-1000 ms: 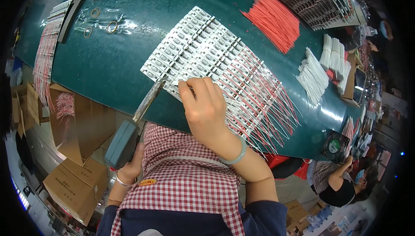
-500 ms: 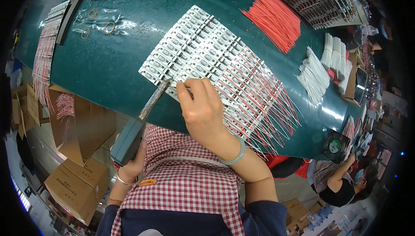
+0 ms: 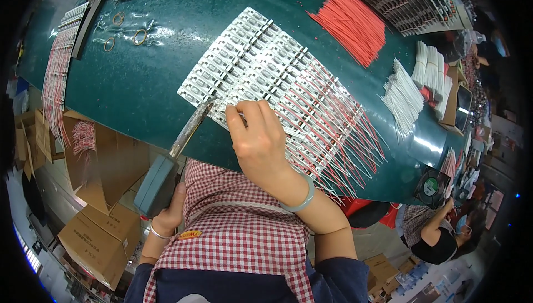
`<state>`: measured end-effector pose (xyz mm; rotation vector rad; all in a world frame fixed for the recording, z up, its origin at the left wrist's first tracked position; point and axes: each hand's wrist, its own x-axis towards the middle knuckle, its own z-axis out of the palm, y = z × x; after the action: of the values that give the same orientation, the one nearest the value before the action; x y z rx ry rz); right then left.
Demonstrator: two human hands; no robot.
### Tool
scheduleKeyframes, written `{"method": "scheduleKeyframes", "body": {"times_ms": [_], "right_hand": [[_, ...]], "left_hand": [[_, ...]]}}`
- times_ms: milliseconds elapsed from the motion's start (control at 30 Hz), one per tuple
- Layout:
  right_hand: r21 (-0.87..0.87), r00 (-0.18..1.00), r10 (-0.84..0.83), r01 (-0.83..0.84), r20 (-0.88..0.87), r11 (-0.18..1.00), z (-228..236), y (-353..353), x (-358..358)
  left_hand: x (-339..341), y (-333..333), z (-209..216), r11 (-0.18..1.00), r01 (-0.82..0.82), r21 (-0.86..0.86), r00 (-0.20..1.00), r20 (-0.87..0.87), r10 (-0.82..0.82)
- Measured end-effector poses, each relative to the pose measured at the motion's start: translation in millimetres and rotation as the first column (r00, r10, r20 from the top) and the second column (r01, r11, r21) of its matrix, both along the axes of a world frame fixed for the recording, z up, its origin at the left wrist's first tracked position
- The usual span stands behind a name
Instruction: The person positions wires onto a circuit panel and solders them using a handheld soldering tool. They then move the finished panel onto a stack, place a new panel onto the table, and solder wires onto it.
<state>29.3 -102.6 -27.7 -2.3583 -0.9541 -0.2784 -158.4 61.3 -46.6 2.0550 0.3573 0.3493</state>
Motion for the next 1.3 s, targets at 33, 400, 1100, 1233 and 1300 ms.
{"method": "scheduleKeyframes", "body": {"times_ms": [33,400,1100,1233,1300], "right_hand": [[0.000,1.000,-0.003,0.003,-0.001,1.000,-0.1,0.1,-0.1],[0.111,0.999,0.027,-0.025,-0.017,0.993,0.2,-10.3,13.8],[0.015,0.996,0.081,-0.081,0.045,0.997,-7.0,-7.7,21.8],[-0.008,0.995,0.080,-0.079,0.060,0.997,-6.5,-6.9,20.9],[-0.008,0.995,0.080,-0.079,0.062,0.997,-6.0,-6.7,20.9]], "left_hand": [[0.2,-0.1,-0.2,1.000,-0.003,-0.001,1.000,0.009,0.003],[4.5,0.0,0.9,1.000,-0.022,0.005,1.000,-0.017,0.022],[37.3,-6.1,21.2,0.995,0.050,0.092,0.999,0.014,-0.051],[36.8,-5.8,20.4,0.993,0.050,0.107,0.998,0.025,-0.053],[33.8,-4.7,17.1,0.994,0.048,0.103,0.998,0.043,-0.053]]}}
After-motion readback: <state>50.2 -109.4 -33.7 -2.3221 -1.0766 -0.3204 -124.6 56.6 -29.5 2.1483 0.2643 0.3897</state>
